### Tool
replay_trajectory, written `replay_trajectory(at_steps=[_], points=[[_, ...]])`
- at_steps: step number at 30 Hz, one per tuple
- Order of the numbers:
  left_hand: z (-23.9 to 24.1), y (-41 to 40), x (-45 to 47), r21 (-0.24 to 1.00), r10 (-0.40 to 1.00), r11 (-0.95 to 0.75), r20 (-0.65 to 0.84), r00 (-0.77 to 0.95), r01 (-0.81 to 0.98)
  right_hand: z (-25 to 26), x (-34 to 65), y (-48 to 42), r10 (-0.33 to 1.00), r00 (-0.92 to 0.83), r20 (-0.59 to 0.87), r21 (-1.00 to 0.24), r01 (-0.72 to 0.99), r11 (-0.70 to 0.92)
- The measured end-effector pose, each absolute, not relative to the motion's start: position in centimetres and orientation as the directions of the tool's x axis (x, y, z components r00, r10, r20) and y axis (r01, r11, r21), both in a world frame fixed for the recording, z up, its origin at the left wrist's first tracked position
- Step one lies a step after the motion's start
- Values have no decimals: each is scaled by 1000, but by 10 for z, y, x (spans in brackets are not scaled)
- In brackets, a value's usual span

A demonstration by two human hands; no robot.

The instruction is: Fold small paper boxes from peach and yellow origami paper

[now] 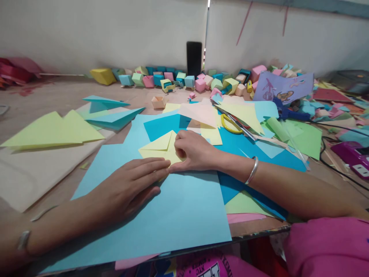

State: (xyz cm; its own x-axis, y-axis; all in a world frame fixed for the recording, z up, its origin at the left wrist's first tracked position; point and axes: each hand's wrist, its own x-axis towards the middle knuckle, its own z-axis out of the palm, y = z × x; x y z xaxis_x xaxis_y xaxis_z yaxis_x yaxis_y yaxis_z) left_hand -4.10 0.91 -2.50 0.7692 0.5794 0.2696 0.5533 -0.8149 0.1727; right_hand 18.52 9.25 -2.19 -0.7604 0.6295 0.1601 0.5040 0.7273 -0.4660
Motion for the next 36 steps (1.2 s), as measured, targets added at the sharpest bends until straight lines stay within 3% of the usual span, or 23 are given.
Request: replay_trajectory(at_steps=[9,16,25,36], points=[[-25,11,-46,285,604,-794,269,751,537,-16,181,84,708,-702,79,-454,607,653],[-26,6,-45,276,625,-780,357,694,561,-26,175,71,782,-591,197,-345,705,620],[-20,8,-41,282,630,-776,359,688,564,-31,169,63,631,-652,420,-214,605,767],[-23,9,-39,246,605,-796,364,708,554,-32,165,61,665,-689,289,-297,596,746]])
